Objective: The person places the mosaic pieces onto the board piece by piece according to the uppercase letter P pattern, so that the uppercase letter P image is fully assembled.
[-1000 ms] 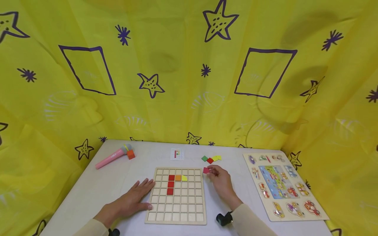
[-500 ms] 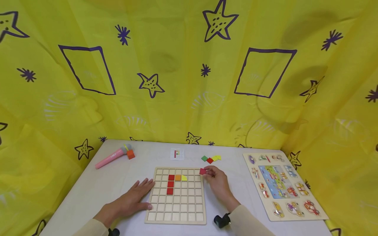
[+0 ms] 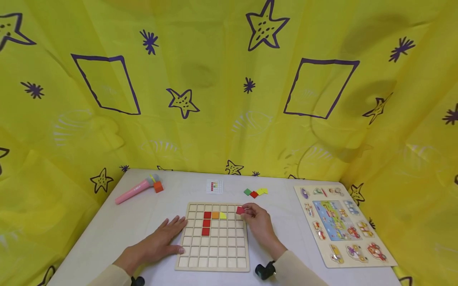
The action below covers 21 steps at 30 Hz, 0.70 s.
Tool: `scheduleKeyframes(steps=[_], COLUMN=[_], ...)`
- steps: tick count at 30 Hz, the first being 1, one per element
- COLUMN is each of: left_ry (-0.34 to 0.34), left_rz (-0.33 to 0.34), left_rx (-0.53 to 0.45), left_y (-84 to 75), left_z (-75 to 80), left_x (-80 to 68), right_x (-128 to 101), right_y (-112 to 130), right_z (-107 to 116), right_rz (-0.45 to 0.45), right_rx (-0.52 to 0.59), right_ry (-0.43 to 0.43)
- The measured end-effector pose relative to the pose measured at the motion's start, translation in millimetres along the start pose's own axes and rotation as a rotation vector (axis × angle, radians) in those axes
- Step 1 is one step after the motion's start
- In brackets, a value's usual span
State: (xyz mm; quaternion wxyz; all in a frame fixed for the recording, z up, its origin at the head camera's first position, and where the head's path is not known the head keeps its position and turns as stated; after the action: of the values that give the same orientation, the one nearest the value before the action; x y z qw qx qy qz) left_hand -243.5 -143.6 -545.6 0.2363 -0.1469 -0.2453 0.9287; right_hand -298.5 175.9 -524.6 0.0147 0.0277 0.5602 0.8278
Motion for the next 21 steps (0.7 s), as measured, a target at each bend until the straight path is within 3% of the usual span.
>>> scheduleKeyframes(steps=[8,21], left_ry=[-0.015,-0.008], left_rz=[-0.032,-0.026], left_rx=[0.013,0.002], left_y=[-1.2,-3.8], left_z=[1.7,3.0], left_x=[-0.2,-0.4], right_x=[-9,-28], right_y=[5,19], right_z=[-18,-51], right_rz=[-0.004,0.042], right_rx=[0.046,0.074], right_ry=[0.057,0.169])
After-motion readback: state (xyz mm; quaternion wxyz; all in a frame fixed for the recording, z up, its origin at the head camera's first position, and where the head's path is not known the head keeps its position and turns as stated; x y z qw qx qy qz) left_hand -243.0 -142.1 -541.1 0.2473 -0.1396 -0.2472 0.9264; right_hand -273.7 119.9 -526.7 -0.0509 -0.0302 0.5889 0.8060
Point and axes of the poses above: each hand's wrist, its own x-axis towards the middle knuckle, its own z-axis out of the back of the hand, y = z × x, the point moved 8 cm from there along x, towards the middle knuckle, and after that the axes turned 4 degrees about x, right-handed, at the moved point
